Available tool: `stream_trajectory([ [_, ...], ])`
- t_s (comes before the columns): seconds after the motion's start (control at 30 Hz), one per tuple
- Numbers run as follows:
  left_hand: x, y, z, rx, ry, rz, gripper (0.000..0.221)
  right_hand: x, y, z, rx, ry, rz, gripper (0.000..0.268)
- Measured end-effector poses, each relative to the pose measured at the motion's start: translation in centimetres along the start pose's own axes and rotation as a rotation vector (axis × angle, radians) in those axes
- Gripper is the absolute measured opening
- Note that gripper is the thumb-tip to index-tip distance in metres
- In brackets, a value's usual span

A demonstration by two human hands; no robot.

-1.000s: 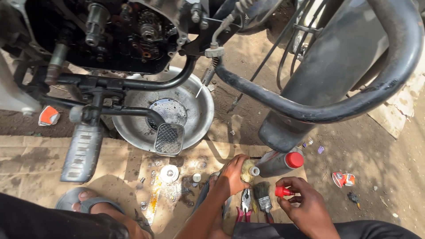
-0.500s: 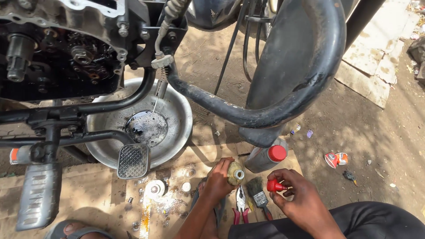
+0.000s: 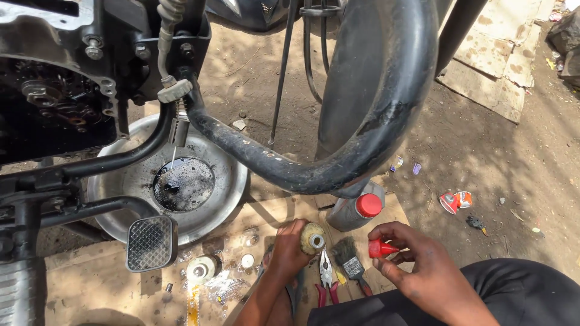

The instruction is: Cleaning the internal components of a motorcycle engine with a brush and cleaning fluid.

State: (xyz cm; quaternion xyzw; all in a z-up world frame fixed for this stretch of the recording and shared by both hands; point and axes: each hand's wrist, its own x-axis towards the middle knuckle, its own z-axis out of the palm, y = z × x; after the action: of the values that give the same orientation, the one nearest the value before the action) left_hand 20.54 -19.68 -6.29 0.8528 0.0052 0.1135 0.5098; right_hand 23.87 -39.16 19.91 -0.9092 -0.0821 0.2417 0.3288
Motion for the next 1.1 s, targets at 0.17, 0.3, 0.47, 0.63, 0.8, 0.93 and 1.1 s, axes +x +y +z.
stream_trajectory([
  [0.17,-0.4,-0.7,-0.1,0.064,0.014,0.04,0.059,0.5,0.5,0.0,0.076,-0.051,0.155,0.044],
  [0.3,-0.7,-0.7,-0.4,0.126,-0.052,0.08,0.068,1.1,2.6,0.5,0.133,-0.08,0.232,0.046],
  [0.47,-1.0,-1.2,-0.7,0.138,-0.084,0.073,0.084,1.3,1.5,1.2,0.204,-0.063,0.244,0.048],
  [0.63,-1.4,-2.4,-0.4,0.134,-0.075,0.049,0.092,2.0,1.0,1.6,0.159,-0.097,0.28,0.041],
  [0.8,-1.5,-2.0,-1.6,0.116,-0.099,0.017,0.101,2.8,2.6,2.0,0.137,-0.105,0.162,0.044],
  [0.93,-1.7,-2.0,-2.4,0.049,-0.075,-0.014,0.116,3.2,1.2,2.7,0.14,-0.082,0.28,0.045],
  [1.1,-3.5,1.2,-5.9,0.059,-0.075,-0.121,0.128,4.7,2.3,3.0,0.189,-0.102,0.204,0.048],
])
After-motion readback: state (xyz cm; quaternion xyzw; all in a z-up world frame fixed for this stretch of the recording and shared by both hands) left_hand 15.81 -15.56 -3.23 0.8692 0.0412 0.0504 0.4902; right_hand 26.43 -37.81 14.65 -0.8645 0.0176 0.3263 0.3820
